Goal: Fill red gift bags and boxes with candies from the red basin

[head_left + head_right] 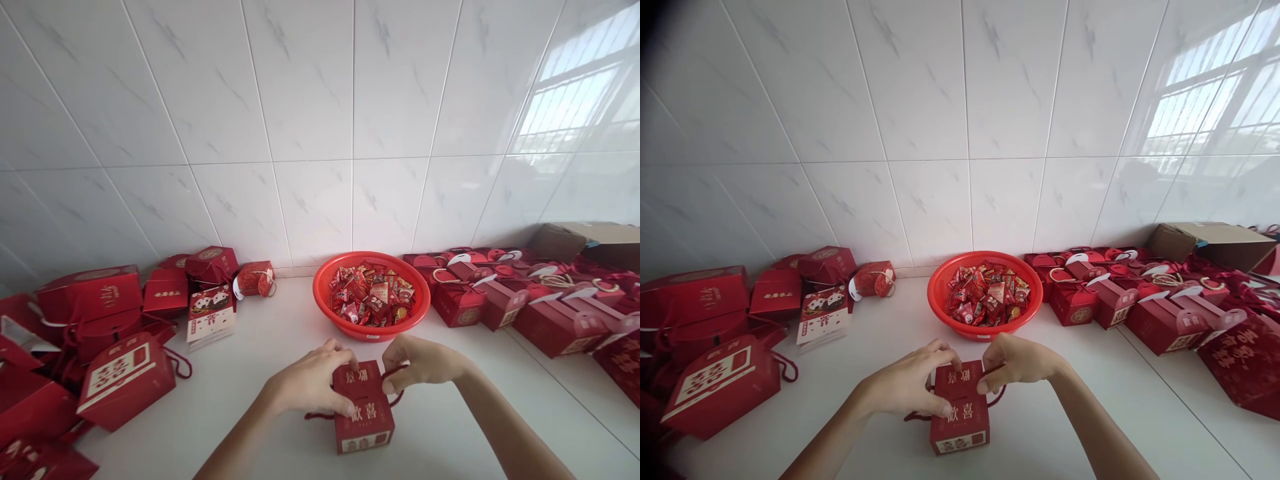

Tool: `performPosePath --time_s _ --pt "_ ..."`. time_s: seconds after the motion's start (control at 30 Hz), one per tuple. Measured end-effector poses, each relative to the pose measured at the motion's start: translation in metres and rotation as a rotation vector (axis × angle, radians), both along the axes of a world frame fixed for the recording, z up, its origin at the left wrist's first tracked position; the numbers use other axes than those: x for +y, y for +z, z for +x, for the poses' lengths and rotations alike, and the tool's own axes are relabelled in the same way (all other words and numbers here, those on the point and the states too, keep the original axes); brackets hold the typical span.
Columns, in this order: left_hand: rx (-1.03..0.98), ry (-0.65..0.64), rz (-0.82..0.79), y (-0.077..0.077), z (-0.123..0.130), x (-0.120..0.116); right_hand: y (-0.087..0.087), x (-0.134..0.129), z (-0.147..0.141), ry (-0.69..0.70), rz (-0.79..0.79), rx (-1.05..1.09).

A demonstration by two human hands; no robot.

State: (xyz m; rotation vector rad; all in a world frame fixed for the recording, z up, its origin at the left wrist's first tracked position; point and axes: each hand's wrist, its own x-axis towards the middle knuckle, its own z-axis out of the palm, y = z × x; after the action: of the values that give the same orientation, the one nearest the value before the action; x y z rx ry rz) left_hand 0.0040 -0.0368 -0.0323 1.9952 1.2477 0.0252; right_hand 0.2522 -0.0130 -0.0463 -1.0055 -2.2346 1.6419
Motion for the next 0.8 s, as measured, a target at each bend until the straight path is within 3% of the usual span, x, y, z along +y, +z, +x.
performPosePath --time_s 0.13,0.3,0.6,0.8 --pt "-0.084 0.052 0.056 -0.002 0.006 -0.009 0.012 -0.011 0.0 -0.045 -0.037 0.22" --pt "-0.231 0.032 0.136 -0.003 0.007 -0.012 0.018 -0.022 -0.003 -0.044 -0.021 0.291" --pt "-0.071 0.018 0.014 0.005 -0.016 -0.002 0.021 -0.024 -0.001 -0.034 0.057 0.207" --pt "-0.123 -0.085 -0.066 -0.017 -0.01 0.013 0.022 -0.027 -0.01 0.013 0.015 0.173"
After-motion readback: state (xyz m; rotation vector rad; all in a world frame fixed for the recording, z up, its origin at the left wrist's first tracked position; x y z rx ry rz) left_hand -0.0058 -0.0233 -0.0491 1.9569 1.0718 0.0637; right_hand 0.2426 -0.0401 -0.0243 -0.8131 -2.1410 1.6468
